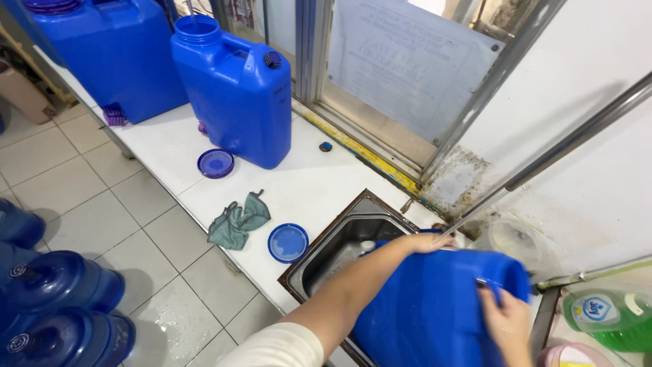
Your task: The person washes large blue plastic water jugs at a stainless steel sink. They rinse a jug under the tap, scrub its exterior with a yellow sponge, scrub the interior with a long-handled brush, fill it with water, place a cap on it, and set it with other finished jugs, repeating the process for several jugs.
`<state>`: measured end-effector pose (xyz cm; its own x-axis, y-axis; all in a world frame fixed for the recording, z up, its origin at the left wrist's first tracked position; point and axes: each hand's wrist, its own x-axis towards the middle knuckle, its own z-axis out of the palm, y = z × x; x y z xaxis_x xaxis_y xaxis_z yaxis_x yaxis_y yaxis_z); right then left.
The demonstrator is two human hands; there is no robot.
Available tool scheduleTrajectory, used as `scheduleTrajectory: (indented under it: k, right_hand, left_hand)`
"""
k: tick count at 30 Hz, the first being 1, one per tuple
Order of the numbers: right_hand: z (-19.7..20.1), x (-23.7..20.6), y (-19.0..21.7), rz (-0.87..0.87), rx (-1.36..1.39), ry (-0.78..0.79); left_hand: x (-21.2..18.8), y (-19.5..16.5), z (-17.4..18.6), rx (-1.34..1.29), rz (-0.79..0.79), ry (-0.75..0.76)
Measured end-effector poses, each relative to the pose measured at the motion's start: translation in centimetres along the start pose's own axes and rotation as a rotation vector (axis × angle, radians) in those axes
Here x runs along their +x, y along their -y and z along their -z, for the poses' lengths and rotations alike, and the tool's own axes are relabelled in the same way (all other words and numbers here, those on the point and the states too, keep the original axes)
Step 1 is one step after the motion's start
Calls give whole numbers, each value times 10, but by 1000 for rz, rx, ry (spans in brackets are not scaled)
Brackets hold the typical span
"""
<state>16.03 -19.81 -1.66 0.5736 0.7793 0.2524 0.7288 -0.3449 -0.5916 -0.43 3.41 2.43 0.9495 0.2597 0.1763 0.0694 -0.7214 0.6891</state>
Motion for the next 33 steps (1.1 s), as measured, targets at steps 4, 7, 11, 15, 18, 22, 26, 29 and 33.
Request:
scheduleTrajectory:
  k: [4,7,11,15,18,22,26,29,33]
  right_hand:
    - [53,-12,-52,-133,411,-177]
    - [71,-17,-67,-102,132,-203]
    - [94,-15,-74,162,-208,-235]
    - [116,-9,-85,157,-127,-226]
    - [126,-4,-93,140,-99,-213]
    - [124,0,-95,106,-63,-210]
    - [104,3,-89,128,-49,-184]
    - [100,2,-84,140,-69,-171]
    - [128,-13,-73,42,30,-170]
  left_hand:
    - [-31,11,1,74,207,-41]
    - [-45,15,-8,109,394,-72]
    - [-48,10,-22,-85,661,-67]
    - [-51,7,-21,336,586,74]
    - [-59,14,-5,445,149,-126]
    - [-59,25,7,507,29,20]
    - [-40,23,-13,258,656,-68]
    - [-35,23,-21,206,723,-65]
    - [-53,41,-6,351,239,-52]
